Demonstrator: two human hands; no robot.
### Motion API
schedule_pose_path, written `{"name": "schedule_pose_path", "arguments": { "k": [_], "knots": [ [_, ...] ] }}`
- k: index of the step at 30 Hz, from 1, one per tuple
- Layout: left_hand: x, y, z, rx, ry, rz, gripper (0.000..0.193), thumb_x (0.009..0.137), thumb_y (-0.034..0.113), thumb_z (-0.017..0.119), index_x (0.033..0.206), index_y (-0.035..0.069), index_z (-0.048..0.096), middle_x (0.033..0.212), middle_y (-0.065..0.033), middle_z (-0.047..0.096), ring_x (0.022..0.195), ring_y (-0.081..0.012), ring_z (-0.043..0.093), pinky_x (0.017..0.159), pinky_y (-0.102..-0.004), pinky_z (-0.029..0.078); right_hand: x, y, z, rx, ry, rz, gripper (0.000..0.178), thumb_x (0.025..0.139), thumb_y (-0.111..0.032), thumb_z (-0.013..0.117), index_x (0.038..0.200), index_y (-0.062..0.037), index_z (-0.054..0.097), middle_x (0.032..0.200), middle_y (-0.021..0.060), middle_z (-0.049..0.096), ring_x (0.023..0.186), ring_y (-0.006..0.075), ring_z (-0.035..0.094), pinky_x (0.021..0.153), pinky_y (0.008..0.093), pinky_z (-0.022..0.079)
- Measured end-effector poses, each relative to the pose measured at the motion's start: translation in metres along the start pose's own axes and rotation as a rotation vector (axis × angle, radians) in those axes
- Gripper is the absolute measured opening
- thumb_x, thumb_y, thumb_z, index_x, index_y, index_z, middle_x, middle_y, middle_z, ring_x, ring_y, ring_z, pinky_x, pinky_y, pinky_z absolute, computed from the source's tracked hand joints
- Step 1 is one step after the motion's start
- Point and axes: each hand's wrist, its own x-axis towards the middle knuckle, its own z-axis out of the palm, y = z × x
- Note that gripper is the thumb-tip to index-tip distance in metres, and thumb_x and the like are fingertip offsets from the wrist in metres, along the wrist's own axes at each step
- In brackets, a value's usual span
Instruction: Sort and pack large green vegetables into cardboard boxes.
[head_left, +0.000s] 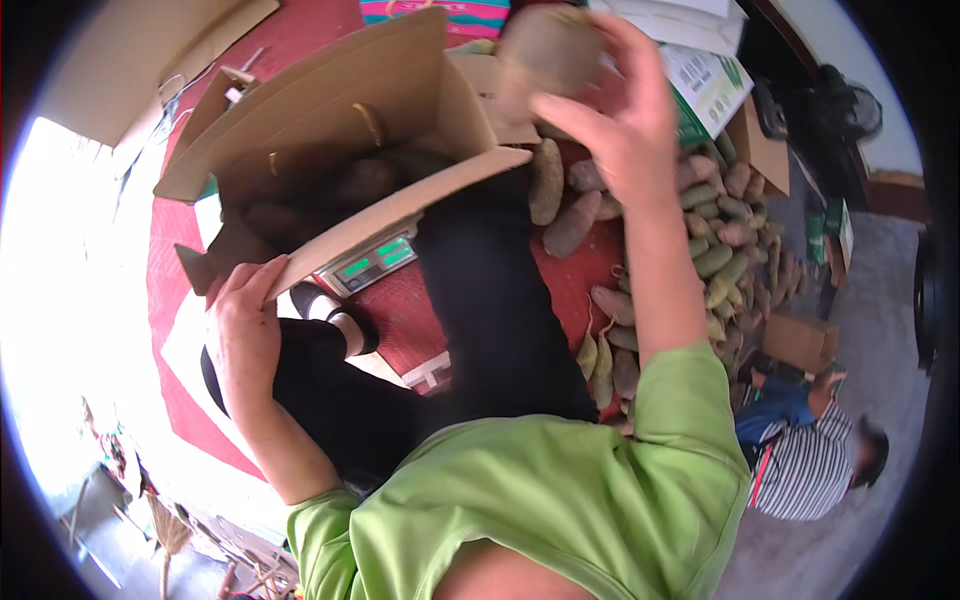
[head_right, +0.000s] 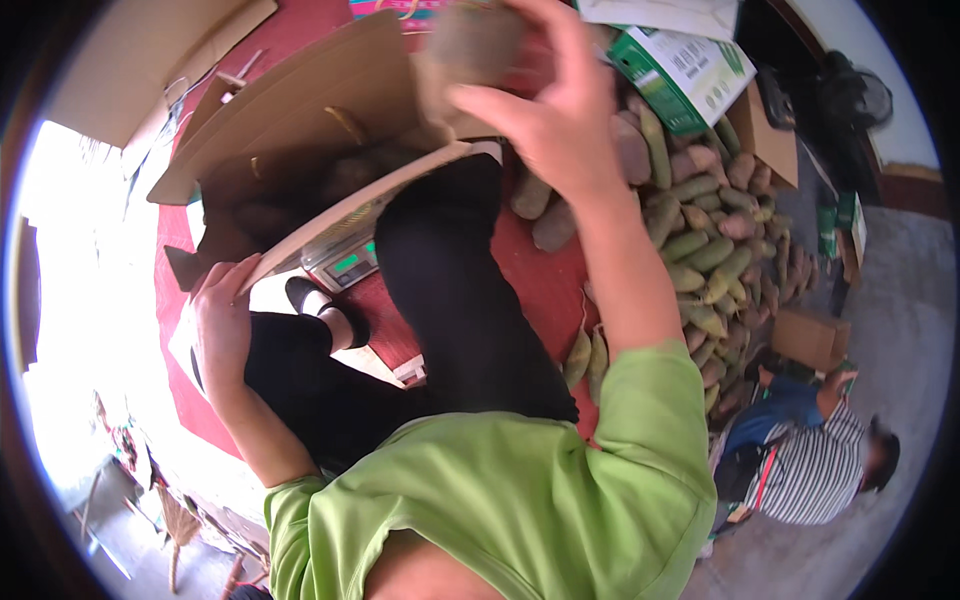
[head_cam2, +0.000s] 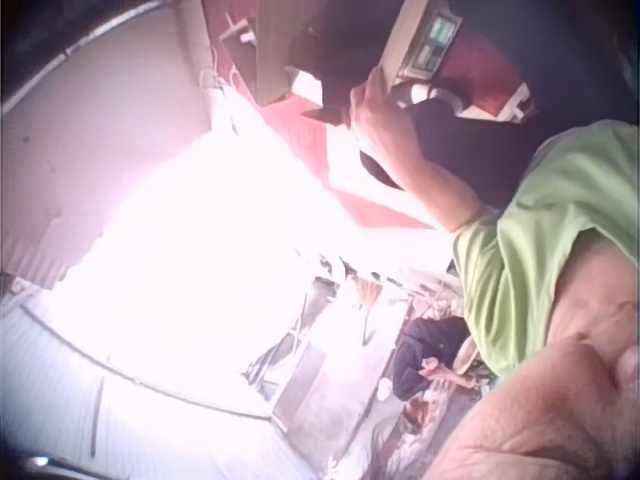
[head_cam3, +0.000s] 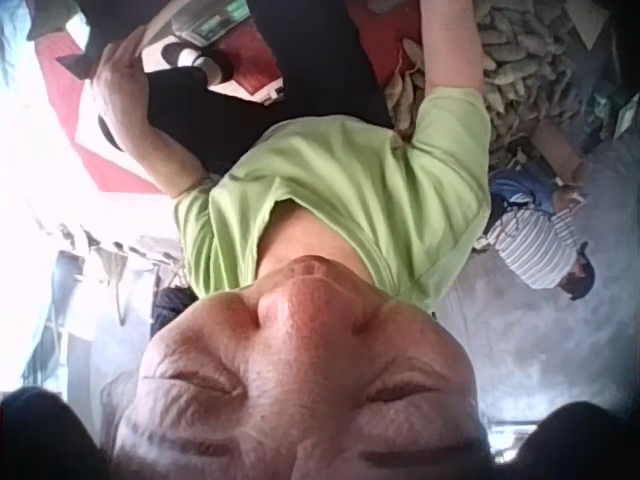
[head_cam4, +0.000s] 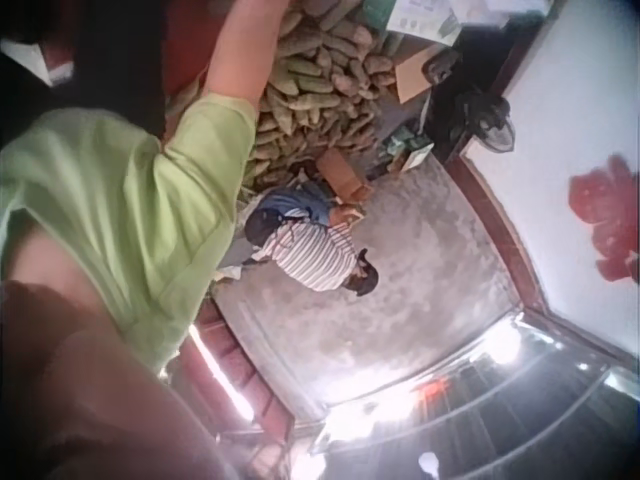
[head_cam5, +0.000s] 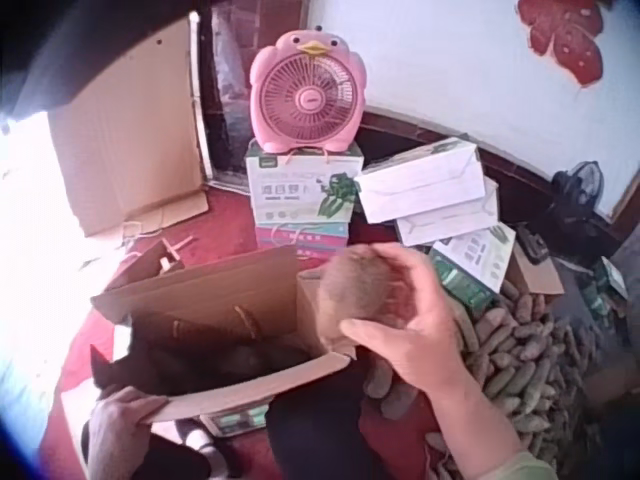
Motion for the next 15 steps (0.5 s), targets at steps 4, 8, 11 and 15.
{"name": "schedule_pose_path", "arguments": {
  "k": [4,8,11,15],
  "knots": [
    [0.002,-0.004,0.007,-0.068,0.005,0.017,0.034,0.074,-0.007,0.059,0.104,0.008,0.07,0.09,-0.0091,0.065,0.087,-0.0301,0.061,0.084,-0.0375,0.046,0.017,-0.012,0.032,-0.165,-0.1,0.091,0.055,0.078,-0.002,0.071,0.127,-0.0032,0.046,0.11,0.0084,0.057,0.097,0.0128,0.058,0.078,0.0261,0.051],
    [0.005,-0.002,0.006,-0.072,-0.025,0.038,0.035,0.076,-0.009,0.056,0.105,0.005,0.069,0.093,-0.0126,0.064,0.086,-0.0312,0.063,0.076,-0.0368,0.049,-0.007,0.029,0.017,-0.426,0.073,0.071,0.046,0.077,-0.006,0.072,0.12,-0.0062,0.056,0.112,0.0056,0.063,0.102,0.0179,0.062,0.083,0.0322,0.05],
    [0.005,-0.008,0.007,-0.075,-0.043,0.114,0.036,0.078,-0.009,0.056,0.11,0.004,0.067,0.096,-0.0139,0.064,0.087,-0.0314,0.064,0.076,-0.0375,0.049,-0.054,0.053,-0.014,-0.418,0.222,0.147,0.037,0.08,-0.012,0.071,0.115,-0.0068,0.06,0.108,0.004,0.066,0.098,0.0163,0.063,0.081,0.0316,0.049],
    [-0.001,-0.008,0.005,-0.062,-0.033,0.104,0.026,0.087,-0.002,0.056,0.11,0.004,0.067,0.094,-0.0135,0.064,0.085,-0.03,0.065,0.072,-0.0351,0.049,-0.157,0.11,-0.051,-0.639,0.261,0.416,0.034,0.074,-0.014,0.071,0.106,-0.0077,0.061,0.097,0.0123,0.063,0.089,0.0299,0.063,0.078,0.0384,0.049]
  ]
}}
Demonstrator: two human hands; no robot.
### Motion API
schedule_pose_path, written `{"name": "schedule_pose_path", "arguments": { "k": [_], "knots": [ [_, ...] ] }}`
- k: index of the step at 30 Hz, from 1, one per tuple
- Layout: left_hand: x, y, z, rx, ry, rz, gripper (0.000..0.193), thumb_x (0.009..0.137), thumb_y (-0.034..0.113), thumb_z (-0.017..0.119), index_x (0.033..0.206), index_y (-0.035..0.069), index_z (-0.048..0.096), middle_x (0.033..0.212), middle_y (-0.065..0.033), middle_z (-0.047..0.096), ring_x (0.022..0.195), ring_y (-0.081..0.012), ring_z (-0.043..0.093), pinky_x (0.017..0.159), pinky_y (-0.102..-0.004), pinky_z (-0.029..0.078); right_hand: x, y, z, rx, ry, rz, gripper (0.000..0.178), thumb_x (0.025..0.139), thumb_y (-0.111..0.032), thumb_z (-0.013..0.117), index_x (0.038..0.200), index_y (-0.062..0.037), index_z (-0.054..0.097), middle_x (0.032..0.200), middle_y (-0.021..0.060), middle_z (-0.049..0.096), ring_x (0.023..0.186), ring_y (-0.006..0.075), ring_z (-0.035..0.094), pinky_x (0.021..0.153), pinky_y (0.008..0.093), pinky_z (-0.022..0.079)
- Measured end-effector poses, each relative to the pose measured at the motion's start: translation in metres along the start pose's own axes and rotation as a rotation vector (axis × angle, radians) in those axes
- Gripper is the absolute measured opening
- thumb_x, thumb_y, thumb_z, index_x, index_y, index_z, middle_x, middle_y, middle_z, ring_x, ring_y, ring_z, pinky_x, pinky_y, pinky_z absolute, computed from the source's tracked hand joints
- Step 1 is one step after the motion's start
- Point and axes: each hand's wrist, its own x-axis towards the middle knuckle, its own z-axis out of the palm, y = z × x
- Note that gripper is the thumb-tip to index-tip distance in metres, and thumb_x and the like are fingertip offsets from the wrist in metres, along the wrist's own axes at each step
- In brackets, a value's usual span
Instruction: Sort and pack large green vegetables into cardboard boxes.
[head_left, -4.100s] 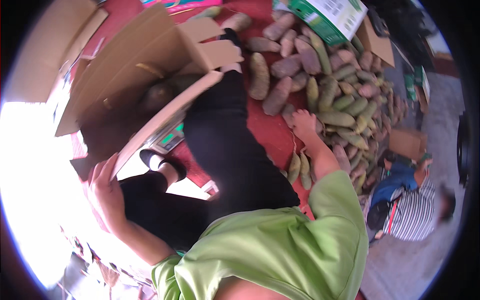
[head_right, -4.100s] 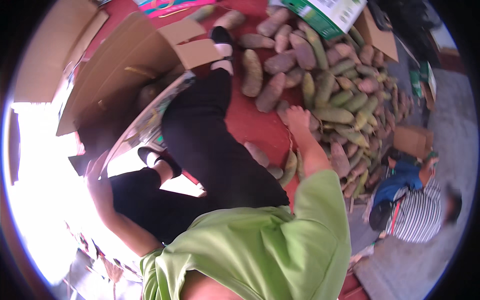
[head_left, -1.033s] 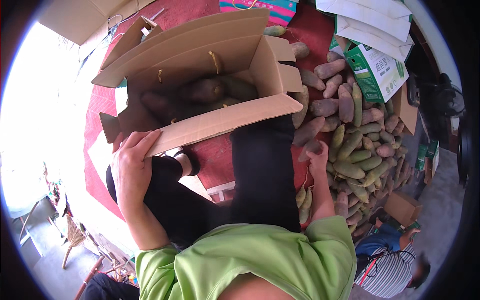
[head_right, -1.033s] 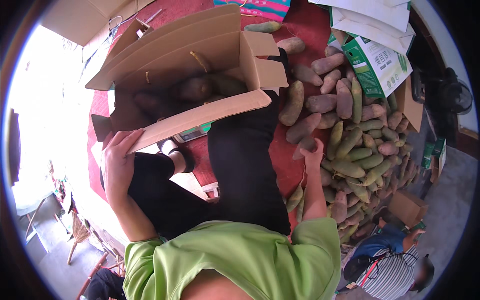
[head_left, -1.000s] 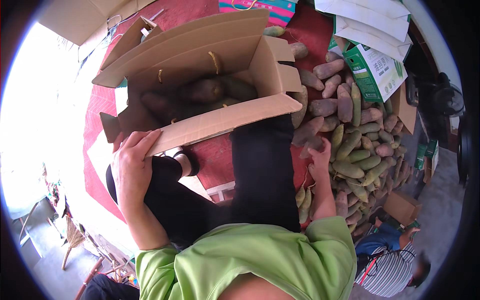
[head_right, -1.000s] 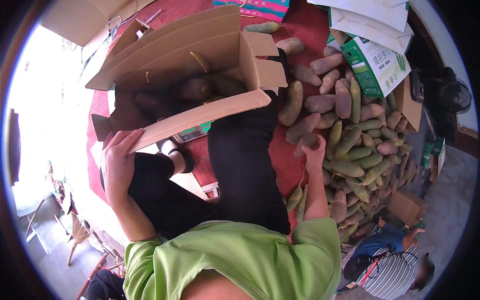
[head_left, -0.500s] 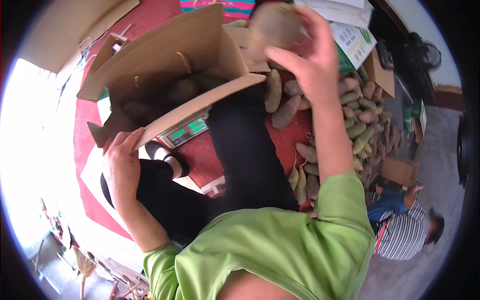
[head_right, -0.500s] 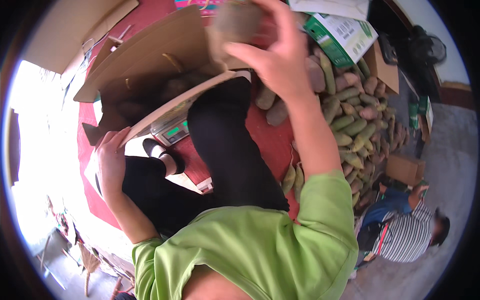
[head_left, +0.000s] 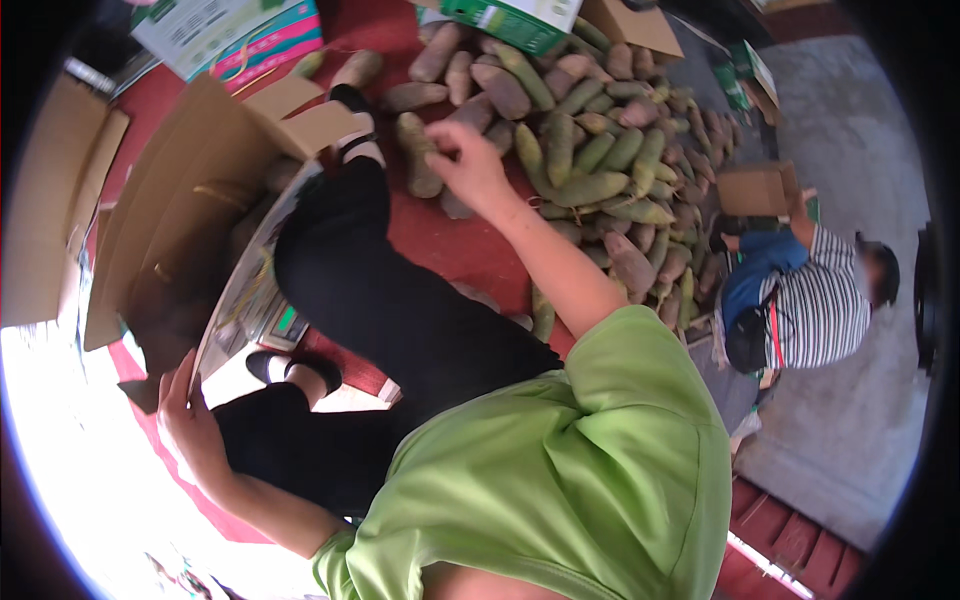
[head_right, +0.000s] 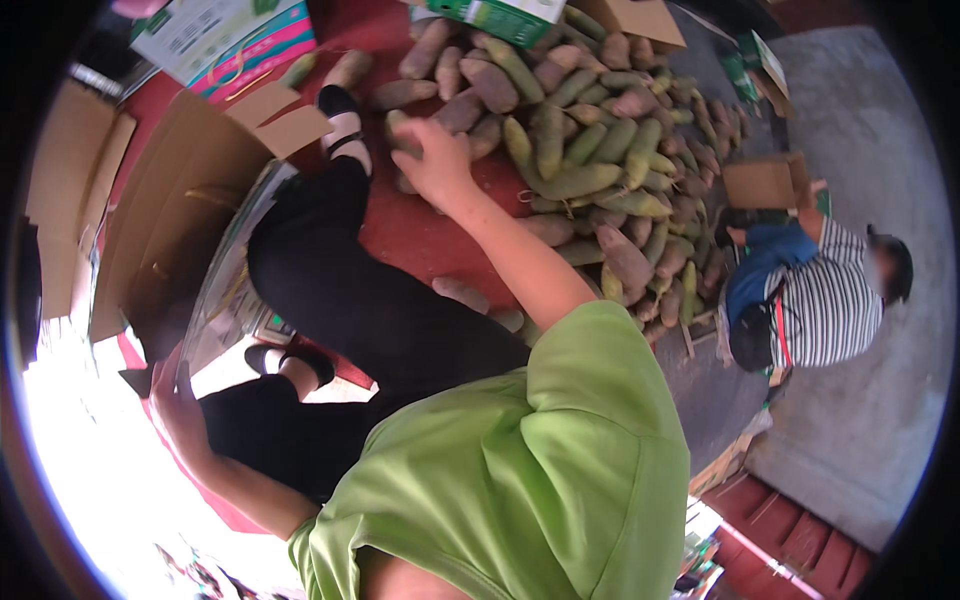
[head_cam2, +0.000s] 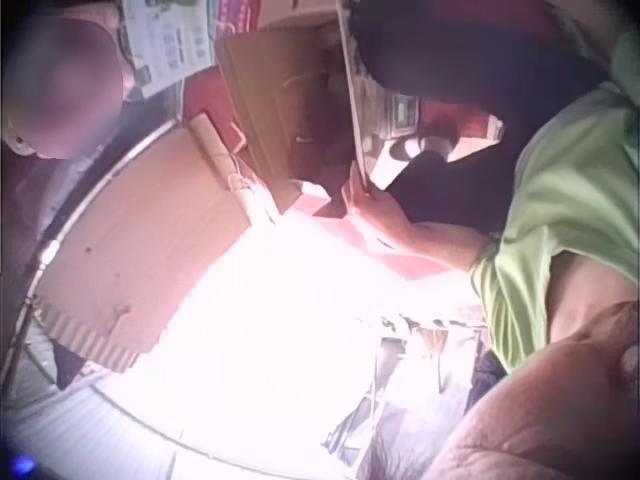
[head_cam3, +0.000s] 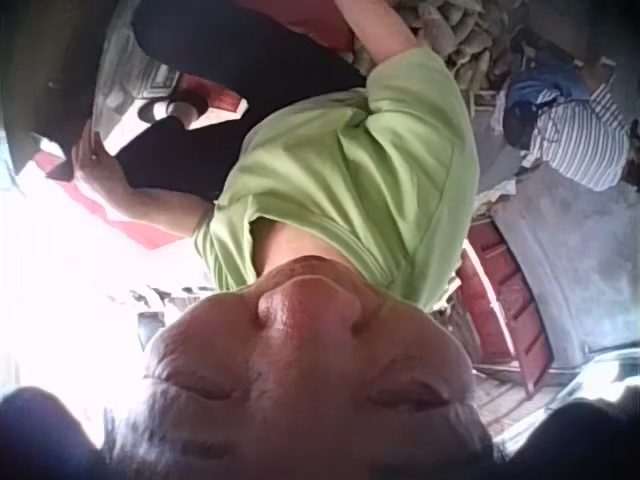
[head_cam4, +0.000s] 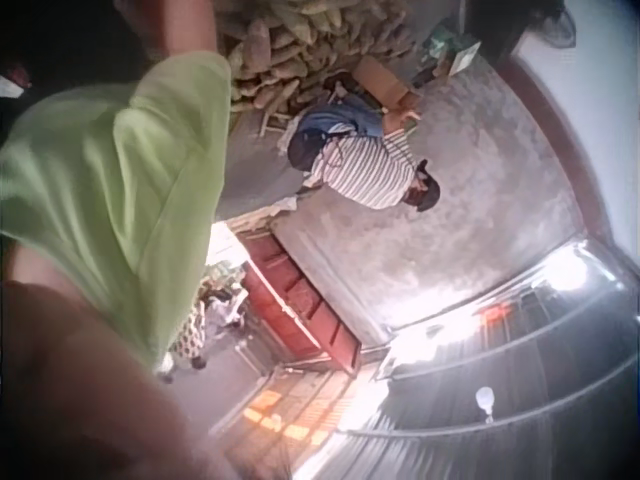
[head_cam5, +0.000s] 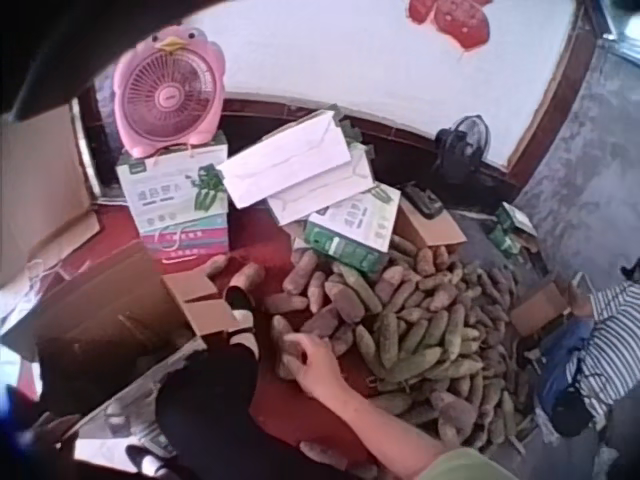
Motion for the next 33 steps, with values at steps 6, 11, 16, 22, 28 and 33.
{"name": "schedule_pose_path", "arguments": {
  "k": [6,11,16,22,28,33],
  "knots": [
    [0.001,-0.025,0.008,-0.03,-0.045,0.043,0.025,0.092,0.001,0.053,0.113,0.004,0.066,0.095,-0.0115,0.063,0.085,-0.0248,0.063,0.074,-0.0351,0.048,-0.151,0.168,-0.011,-0.376,-0.356,0.283,0.022,0.075,-0.02,0.062,0.09,-0.0038,0.066,0.092,0.021,0.065,0.091,0.0382,0.062,0.079,0.046,0.05],
    [0.004,-0.037,0.015,-0.071,-0.043,0.033,0.025,0.093,0.002,0.053,0.115,0.003,0.065,0.091,-0.0114,0.06,0.084,-0.0238,0.059,0.077,-0.0341,0.046,-0.266,0.239,-0.049,-0.544,-0.574,0.564,0.027,0.071,-0.027,0.065,0.084,-0.0025,0.068,0.091,0.0187,0.066,0.089,0.0377,0.063,0.081,0.0454,0.05],
    [0.005,-0.035,0.016,-0.05,-0.026,-0.019,0.025,0.093,0.002,0.053,0.115,0.002,0.065,0.092,-0.0108,0.06,0.084,-0.0232,0.057,0.079,-0.0333,0.045,-0.306,0.24,-0.07,-0.67,-0.712,0.855,0.033,0.069,-0.029,0.068,0.093,-0.0066,0.069,0.102,0.0182,0.067,0.101,0.0344,0.063,0.09,0.0426,0.049],
    [0.005,-0.038,0.019,-0.076,-0.032,-0.042,0.025,0.093,0.002,0.053,0.114,0.003,0.065,0.093,-0.0092,0.061,0.086,-0.0205,0.058,0.08,-0.0322,0.045,-0.272,0.236,-0.103,-0.604,-0.397,1.037,0.04,0.07,-0.026,0.072,0.105,-0.0077,0.063,0.105,0.0183,0.066,0.104,0.0342,0.062,0.09,0.0427,0.049],
    [0.002,-0.035,0.017,-0.052,-0.027,-0.072,0.026,0.092,-0.001,0.053,0.114,0.004,0.066,0.094,-0.0094,0.062,0.088,-0.0206,0.059,0.081,-0.0308,0.046,-0.203,0.222,-0.088,-0.843,-0.403,0.65,0.03,0.081,-0.018,0.063,0.109,-0.0104,0.057,0.117,0.0113,0.06,0.111,0.0304,0.056,0.086,0.0449,0.05],
    [0.001,-0.029,0.016,-0.034,-0.031,-0.09,0.029,0.089,-0.006,0.053,0.113,0.003,0.066,0.096,-0.0099,0.063,0.09,-0.0204,0.06,0.081,-0.0302,0.047,-0.151,0.213,-0.049,-0.946,-0.509,0.44,0.031,0.086,-0.02,0.059,0.116,-0.0148,0.055,0.117,0.0067,0.058,0.115,0.0262,0.052,0.089,0.044,0.046]
  ]
}}
